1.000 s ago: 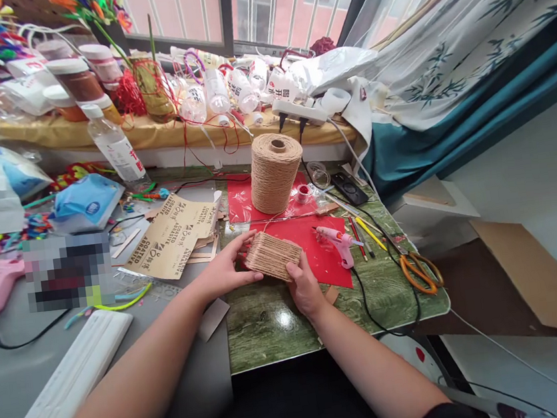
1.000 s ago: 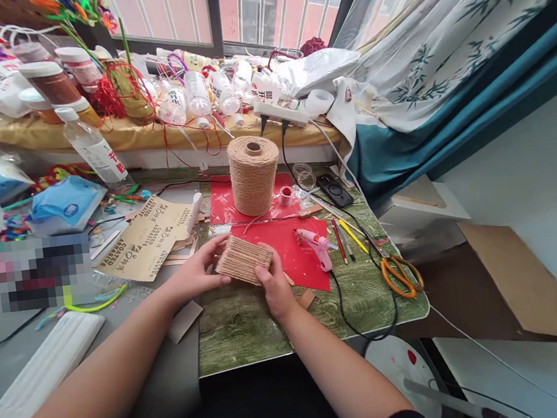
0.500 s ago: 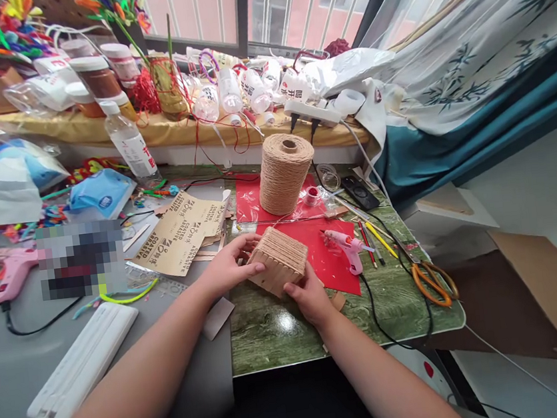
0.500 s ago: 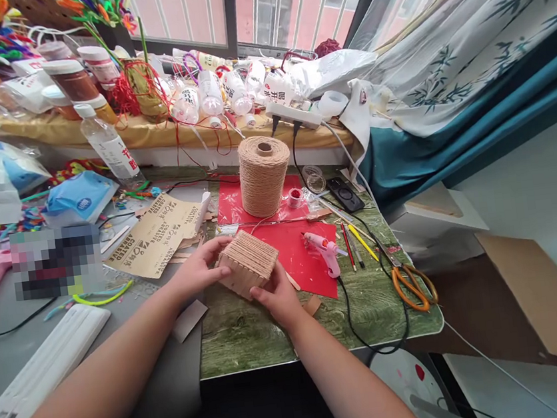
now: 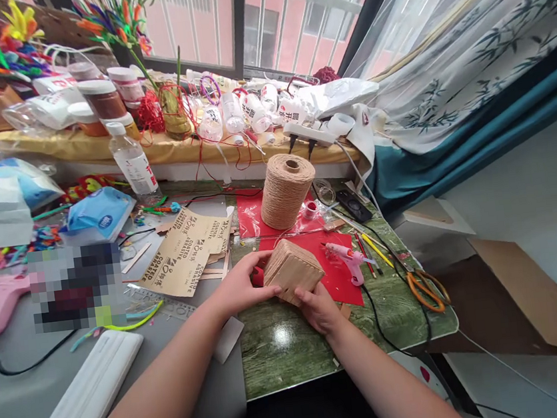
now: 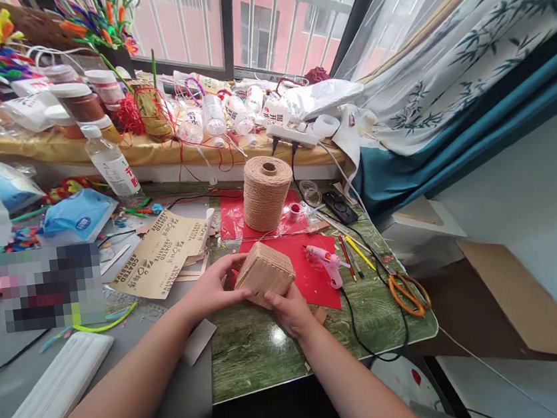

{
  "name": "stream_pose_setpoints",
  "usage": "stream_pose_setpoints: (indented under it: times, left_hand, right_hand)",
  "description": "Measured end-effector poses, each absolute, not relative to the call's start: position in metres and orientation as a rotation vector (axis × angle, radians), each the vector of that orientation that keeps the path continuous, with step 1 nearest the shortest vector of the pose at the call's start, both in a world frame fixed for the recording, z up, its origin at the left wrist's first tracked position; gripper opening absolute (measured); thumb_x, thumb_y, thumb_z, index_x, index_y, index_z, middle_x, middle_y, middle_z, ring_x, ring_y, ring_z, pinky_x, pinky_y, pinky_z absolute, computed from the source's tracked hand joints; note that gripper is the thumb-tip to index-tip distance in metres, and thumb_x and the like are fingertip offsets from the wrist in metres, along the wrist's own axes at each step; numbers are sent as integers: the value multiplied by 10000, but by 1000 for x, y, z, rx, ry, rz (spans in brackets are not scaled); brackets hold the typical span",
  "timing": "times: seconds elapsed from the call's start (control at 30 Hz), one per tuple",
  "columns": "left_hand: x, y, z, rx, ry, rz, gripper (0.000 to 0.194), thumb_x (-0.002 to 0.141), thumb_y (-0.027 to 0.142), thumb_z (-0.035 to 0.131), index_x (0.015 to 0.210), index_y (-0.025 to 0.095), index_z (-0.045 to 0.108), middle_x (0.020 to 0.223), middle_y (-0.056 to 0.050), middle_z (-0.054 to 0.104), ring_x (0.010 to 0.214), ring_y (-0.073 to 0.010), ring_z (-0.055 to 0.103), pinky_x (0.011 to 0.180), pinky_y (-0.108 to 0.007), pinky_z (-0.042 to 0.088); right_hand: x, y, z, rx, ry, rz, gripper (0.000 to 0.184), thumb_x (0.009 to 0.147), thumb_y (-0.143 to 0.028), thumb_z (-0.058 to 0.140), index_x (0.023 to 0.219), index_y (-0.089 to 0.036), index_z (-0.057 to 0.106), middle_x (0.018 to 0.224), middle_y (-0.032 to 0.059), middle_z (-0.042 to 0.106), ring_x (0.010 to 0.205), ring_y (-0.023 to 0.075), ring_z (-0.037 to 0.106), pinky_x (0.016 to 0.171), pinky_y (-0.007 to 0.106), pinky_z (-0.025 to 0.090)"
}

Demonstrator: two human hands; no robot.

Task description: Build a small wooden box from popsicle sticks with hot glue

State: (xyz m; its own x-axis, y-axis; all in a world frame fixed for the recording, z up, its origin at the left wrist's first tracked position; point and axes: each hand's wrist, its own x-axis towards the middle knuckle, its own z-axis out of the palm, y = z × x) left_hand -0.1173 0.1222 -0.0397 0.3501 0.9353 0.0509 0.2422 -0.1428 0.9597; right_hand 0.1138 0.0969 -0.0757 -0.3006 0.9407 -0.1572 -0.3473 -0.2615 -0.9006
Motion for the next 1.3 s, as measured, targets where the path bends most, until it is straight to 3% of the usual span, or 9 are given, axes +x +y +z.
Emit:
stream_pose_setpoints:
  times: [0.1,0.3,0.47,0.57,0.8,1.0,1.3]
  left_hand:
    - [-118,120,-38,1658,1064,884,784,806,410,853,1498,259,518,1478,-142,594,1291,-342,609,1070,-500,525]
    - [-116,117,-41,1632,1045,886,1087,684,421,960,1582,270,366,1538,-157,536,1416,-397,537,1197,-540,440]
    - [-113,113,-46,1724,1016,930,1040,650,386,987,1524,301,430,1486,-137,561,1386,-383,558,1219,-522,418]
    - [-110,111,-44,1740,1021,917,1053,643,397,996,1526,303,429,1476,-138,566,1383,-381,556,1208,-510,426]
    - [-120,114,-48,1626,908,952,962,752,613,870,1543,238,469,1502,-181,573,1402,-412,542,1207,-555,406]
    - [-125,118,-55,1546,921,1000,962,763,670,840,1542,216,504,1498,-184,591,1386,-398,563,1194,-537,424]
    - [-122,117,-51,1530,1027,1189,661,865,583,787,1393,214,635,1361,-149,674,1203,-308,655,1071,-468,515]
  right_hand:
    - [112,98,-72,-921,-981,1720,809,672,-505,965,1356,-239,623,1351,124,733,1273,375,681,1130,584,525]
    - [112,96,-73,-866,-1192,1661,851,685,-351,983,1420,-278,560,1463,100,664,1369,319,626,1177,512,492]
    - [112,88,-73,-878,-1232,1597,922,692,-301,979,1466,-296,478,1470,103,647,1376,318,623,1170,533,497]
    - [113,86,-70,-868,-1228,1568,859,704,-318,977,1427,-284,514,1459,107,656,1362,325,633,1177,535,491]
    - [119,92,-71,-820,-1182,1665,886,684,-298,991,1433,-291,516,1447,102,663,1363,324,628,1159,521,499]
    - [120,95,-67,-836,-1182,1651,846,691,-317,984,1408,-286,537,1434,93,668,1356,312,626,1153,498,505]
    - [119,97,-68,-881,-1139,1645,828,662,-373,997,1372,-290,579,1410,89,691,1334,320,639,1140,515,521]
